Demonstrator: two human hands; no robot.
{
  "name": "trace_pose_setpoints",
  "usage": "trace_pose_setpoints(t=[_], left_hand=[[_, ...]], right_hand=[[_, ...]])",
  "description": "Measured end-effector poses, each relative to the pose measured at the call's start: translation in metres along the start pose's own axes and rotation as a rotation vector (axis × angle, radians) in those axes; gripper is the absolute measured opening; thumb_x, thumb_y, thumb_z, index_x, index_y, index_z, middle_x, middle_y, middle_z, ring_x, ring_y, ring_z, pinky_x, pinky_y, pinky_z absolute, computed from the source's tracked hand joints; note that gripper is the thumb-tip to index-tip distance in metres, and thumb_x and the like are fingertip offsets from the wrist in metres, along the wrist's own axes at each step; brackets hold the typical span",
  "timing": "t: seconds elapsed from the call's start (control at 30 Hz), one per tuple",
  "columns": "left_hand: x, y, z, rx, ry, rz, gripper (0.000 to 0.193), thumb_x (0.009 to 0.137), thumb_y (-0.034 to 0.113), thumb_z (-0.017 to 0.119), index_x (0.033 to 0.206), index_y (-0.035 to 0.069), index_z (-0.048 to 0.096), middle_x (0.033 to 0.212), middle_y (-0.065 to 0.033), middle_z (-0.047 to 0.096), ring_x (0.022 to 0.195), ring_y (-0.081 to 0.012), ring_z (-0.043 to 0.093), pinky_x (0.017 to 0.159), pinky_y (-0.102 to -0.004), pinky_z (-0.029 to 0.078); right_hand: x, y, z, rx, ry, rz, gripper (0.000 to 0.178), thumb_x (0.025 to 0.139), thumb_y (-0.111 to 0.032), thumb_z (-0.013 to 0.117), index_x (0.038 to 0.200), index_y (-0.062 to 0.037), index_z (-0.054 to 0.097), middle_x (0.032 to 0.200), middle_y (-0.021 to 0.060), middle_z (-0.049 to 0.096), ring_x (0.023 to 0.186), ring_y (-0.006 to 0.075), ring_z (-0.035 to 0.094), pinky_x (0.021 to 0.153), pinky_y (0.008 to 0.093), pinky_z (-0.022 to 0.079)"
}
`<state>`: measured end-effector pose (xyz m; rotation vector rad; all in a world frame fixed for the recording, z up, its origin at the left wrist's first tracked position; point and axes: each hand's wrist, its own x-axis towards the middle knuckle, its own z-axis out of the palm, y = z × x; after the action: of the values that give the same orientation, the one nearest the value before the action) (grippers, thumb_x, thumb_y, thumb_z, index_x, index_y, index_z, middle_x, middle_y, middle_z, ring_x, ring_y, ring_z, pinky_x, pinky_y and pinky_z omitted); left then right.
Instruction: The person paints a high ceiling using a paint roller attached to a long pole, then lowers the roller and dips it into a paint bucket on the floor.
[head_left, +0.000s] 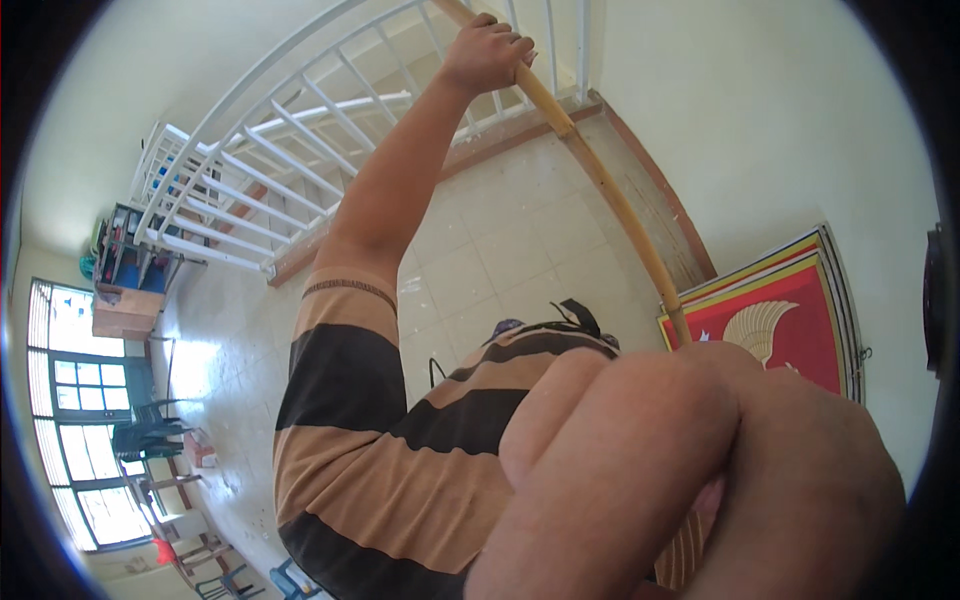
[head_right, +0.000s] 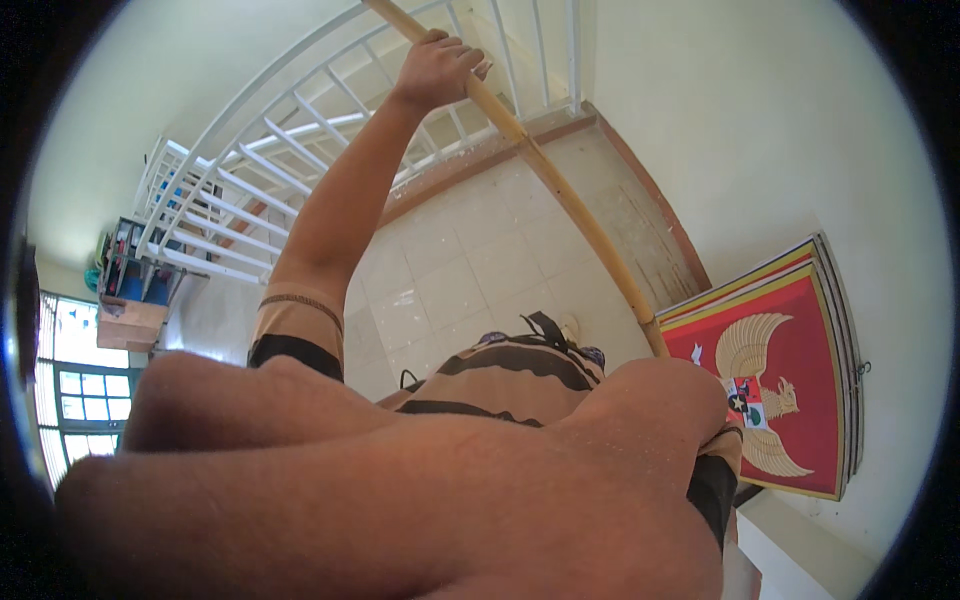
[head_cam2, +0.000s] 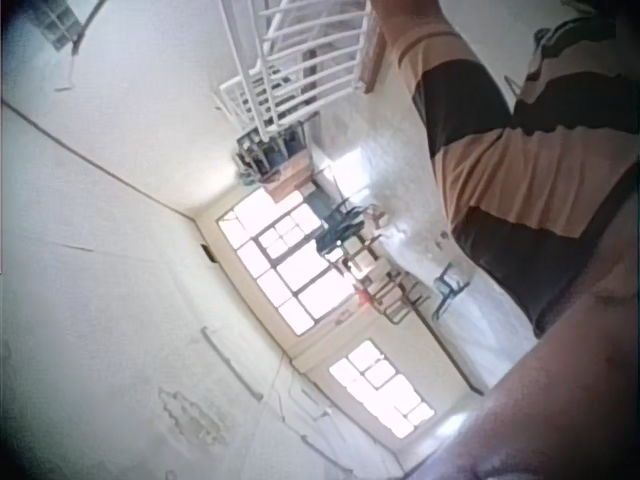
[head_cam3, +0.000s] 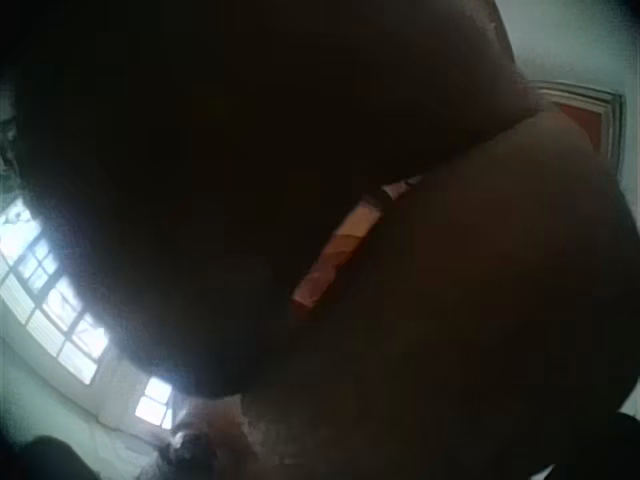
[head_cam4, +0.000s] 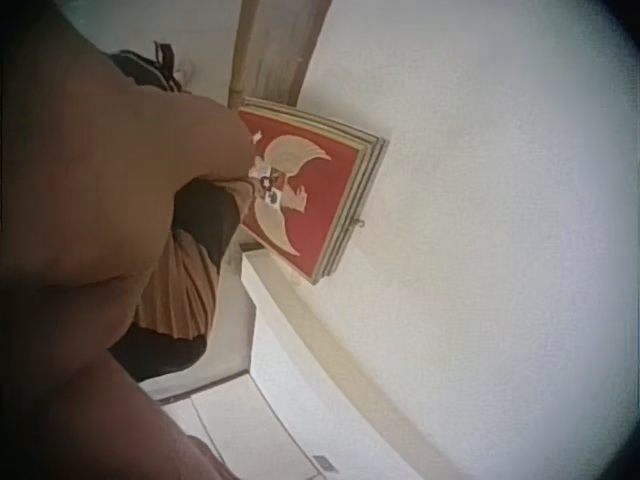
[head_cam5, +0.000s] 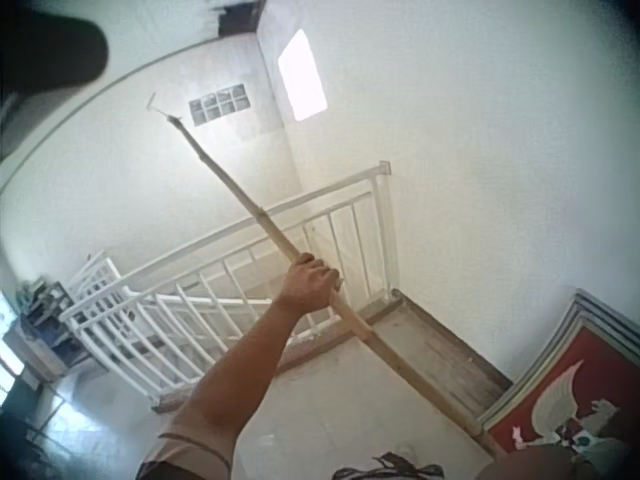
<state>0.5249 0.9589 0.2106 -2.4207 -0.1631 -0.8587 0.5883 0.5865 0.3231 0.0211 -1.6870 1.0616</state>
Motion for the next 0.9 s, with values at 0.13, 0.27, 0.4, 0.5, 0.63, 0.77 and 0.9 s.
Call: trace_pose_setpoints(t=[0.13, 0.27, 0.4, 0.5, 0.63, 0.77, 0.9], left_hand=[[-0.026, 0.01, -0.009, -0.006, -0.029, 0.01, 0.012, 0.077, 0.022, 0.063, 0.071, 0.011, 0.061, 0.067, -0.0028, 0.065, 0.068, -0.0198, 0.063, 0.075, -0.0342, 0.046], [-0.045, 0.02, -0.012, -0.006, -0.041, -0.002, 0.014, 0.078, 0.024, 0.062, 0.072, 0.012, 0.061, 0.068, -0.0029, 0.065, 0.068, -0.0199, 0.063, 0.075, -0.0345, 0.045], [-0.056, 0.038, -0.011, 0.036, -0.1, -0.017, 0.015, 0.077, 0.027, 0.06, 0.068, 0.015, 0.06, 0.063, -0.0025, 0.062, 0.066, -0.0198, 0.062, 0.074, -0.0357, 0.045], [-0.056, 0.055, -0.016, -0.019, -0.08, -0.023, 0.011, 0.072, 0.025, 0.062, 0.066, 0.016, 0.059, 0.062, -0.0016, 0.06, 0.065, -0.0208, 0.061, 0.073, -0.0374, 0.046], [-0.044, 0.089, -0.035, -0.078, -0.045, -0.02, 0.009, 0.071, 0.022, 0.062, 0.069, 0.015, 0.058, 0.062, -0.0011, 0.059, 0.066, -0.0202, 0.06, 0.075, -0.0375, 0.046], [-0.037, 0.135, -0.064, -0.101, 0.027, -0.025, 0.007, 0.072, 0.019, 0.061, 0.07, 0.014, 0.057, 0.064, -0.0004, 0.058, 0.066, -0.0195, 0.059, 0.074, -0.0369, 0.044], [-0.03, 0.194, -0.086, -0.093, 0.178, 0.014, 0.008, 0.069, 0.019, 0.061, 0.068, 0.015, 0.054, 0.061, 0.0001, 0.051, 0.063, -0.0191, 0.055, 0.068, -0.0356, 0.044]], right_hand=[[0.0, -0.004, 0.014, -0.01, 0.011, 0.023, 0.022, 0.082, -0.032, 0.071, 0.085, -0.019, 0.054, 0.084, -0.0018, 0.056, 0.082, 0.0179, 0.05, 0.07, 0.0258, 0.039], [0.0, -0.014, 0.03, -0.023, 0.02, 0.031, 0.023, 0.081, -0.032, 0.072, 0.084, -0.0198, 0.054, 0.084, -0.0026, 0.056, 0.083, 0.0177, 0.05, 0.071, 0.0255, 0.039], [-0.007, -0.015, 0.049, -0.027, 0.086, 0.045, 0.024, 0.08, -0.033, 0.073, 0.084, -0.0207, 0.054, 0.084, -0.0033, 0.056, 0.084, 0.0174, 0.049, 0.072, 0.0252, 0.038], [-0.024, -0.003, 0.069, 0.019, 0.283, 0.014, 0.025, 0.079, -0.03, 0.072, 0.087, -0.016, 0.053, 0.085, 0.0006, 0.056, 0.085, 0.0189, 0.049, 0.073, 0.0276, 0.038], [-0.074, 0.015, 0.068, -0.289, 0.631, 0.147, 0.032, 0.075, -0.018, 0.071, 0.096, -0.002, 0.052, 0.096, 0.0134, 0.054, 0.088, 0.024, 0.051, 0.081, 0.0355, 0.04], [-0.148, 0.058, 0.014, -1.17, 0.683, 0.514, 0.044, 0.071, -0.018, 0.077, 0.102, -0.0007, 0.051, 0.105, 0.0155, 0.054, 0.102, 0.0311, 0.051, 0.092, 0.0392, 0.04], [-0.241, 0.088, 0.0, -1.533, 0.636, 0.786, 0.064, 0.068, -0.034, 0.081, 0.115, -0.003, 0.05, 0.111, 0.021, 0.055, 0.105, 0.0377, 0.053, 0.088, 0.0448, 0.041]])
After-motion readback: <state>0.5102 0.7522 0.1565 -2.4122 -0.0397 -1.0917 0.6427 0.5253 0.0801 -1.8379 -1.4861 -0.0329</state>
